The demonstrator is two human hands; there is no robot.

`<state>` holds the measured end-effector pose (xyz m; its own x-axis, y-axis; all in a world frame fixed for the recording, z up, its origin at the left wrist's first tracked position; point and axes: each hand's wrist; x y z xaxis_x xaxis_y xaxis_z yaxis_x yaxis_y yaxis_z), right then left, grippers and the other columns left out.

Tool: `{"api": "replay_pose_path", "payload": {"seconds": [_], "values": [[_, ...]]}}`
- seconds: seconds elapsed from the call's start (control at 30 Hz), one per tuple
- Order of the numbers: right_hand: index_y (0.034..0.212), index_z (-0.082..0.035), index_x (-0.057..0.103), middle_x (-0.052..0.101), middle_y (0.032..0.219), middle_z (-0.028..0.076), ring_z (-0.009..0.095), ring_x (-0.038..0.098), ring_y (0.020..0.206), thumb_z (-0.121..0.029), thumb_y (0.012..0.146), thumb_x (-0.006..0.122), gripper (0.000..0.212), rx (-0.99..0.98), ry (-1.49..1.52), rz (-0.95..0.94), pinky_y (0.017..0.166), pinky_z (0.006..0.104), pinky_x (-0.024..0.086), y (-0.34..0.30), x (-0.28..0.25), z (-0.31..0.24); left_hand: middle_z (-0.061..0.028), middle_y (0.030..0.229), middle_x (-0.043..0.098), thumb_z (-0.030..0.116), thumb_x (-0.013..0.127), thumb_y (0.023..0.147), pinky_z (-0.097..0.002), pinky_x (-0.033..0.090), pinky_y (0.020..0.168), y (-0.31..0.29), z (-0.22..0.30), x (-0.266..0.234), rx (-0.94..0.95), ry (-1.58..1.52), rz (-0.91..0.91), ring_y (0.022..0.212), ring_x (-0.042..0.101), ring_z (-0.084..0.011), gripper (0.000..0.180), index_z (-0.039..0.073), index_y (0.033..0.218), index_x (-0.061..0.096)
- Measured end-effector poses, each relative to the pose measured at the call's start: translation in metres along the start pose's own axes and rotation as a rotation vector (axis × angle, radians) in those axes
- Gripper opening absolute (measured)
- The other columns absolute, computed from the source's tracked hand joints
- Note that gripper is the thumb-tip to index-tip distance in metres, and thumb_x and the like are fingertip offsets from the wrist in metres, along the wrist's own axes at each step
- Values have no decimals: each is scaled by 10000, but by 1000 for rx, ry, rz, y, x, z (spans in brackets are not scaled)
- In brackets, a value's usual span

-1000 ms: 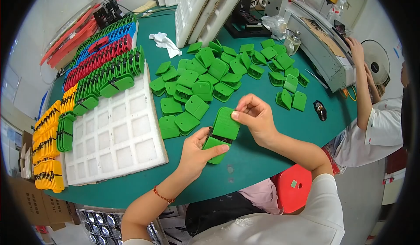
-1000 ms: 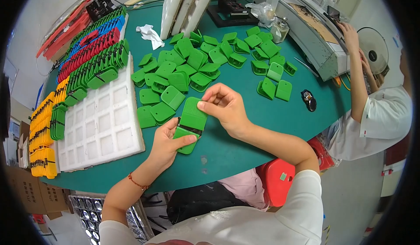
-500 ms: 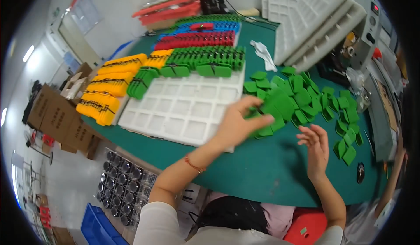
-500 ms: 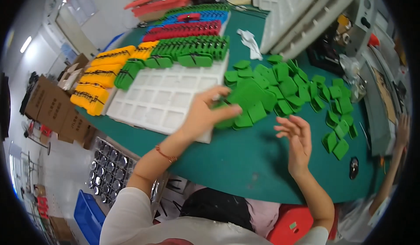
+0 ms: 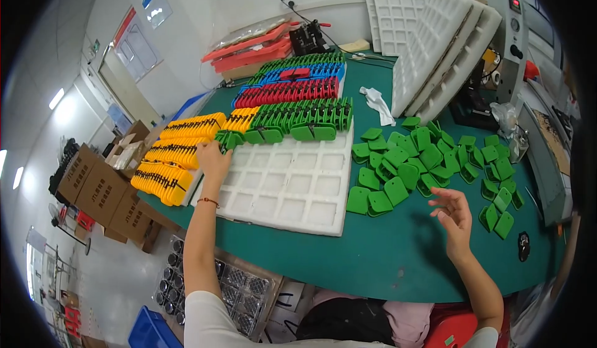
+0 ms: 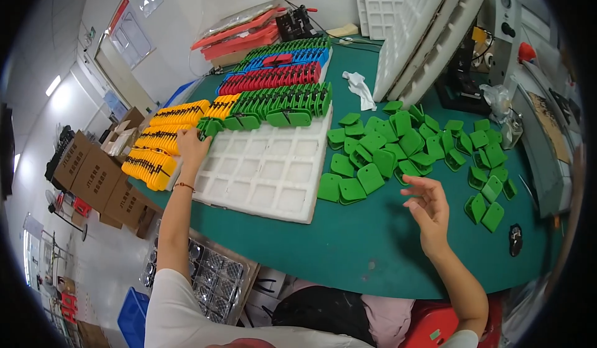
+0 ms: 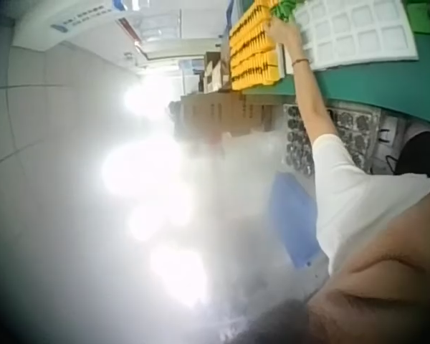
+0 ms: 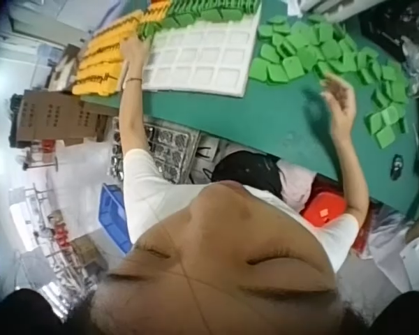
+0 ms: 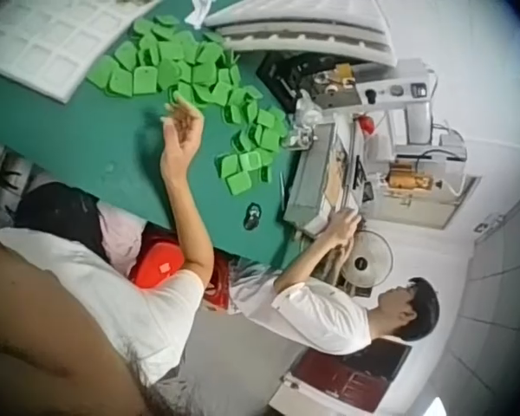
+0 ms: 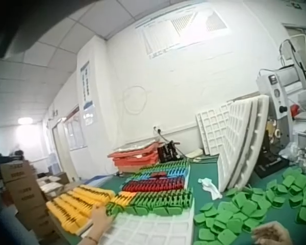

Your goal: The person assembles small electronic devices by inserting circuit boards into green plastic housings by hand.

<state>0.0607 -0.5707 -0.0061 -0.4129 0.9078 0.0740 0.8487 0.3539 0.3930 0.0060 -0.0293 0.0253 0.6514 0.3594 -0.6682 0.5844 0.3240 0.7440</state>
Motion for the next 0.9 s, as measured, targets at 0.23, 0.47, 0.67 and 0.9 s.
{"api": "replay_pose_path", "payload": {"seconds": [0.23, 0.47, 0.67, 0.9], "values": [[1138, -6, 477, 518, 1218, 131, 178, 541, 980, -24, 801, 510, 339, -3, -4, 45, 774, 284, 465, -1, 0, -4, -133, 937, 537, 159, 756, 635, -421, 346, 890, -14, -2, 24, 104, -55, 110, 994, 441, -318, 341, 8, 897, 600], [1114, -39, 498, 507, 1238, 142, 192, 544, 972, -85, 803, 546, 319, -111, -92, 110, 748, 287, 457, -11, -15, -26, -114, 975, 490, 154, 760, 644, -446, 298, 924, -14, -9, 37, -20, -96, 176, 1035, 406, -308, 312, 18, 882, 611], [1122, -43, 515, 510, 1232, 130, 170, 549, 959, -119, 830, 542, 303, -140, -215, 192, 745, 271, 452, -34, -40, -48, -109, 996, 496, 191, 771, 643, -449, 280, 933, -14, -15, 38, -115, -102, 137, 1055, 397, -312, 302, 23, 849, 628], [1141, -25, 507, 503, 1231, 108, 168, 540, 990, -97, 850, 520, 299, -185, -530, 410, 798, 275, 433, -67, -86, -77, -170, 1155, 511, 329, 675, 737, -517, 225, 1012, -16, -2, 50, -22, 134, 61, 1165, 392, -357, 428, 77, 1069, 576]]}}
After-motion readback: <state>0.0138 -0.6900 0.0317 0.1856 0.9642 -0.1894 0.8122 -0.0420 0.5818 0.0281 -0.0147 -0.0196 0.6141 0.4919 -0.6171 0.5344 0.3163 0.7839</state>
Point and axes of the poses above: each hand's wrist, its own y-axis towards the middle knuckle, its own x-axis out of the palm, z = x × y
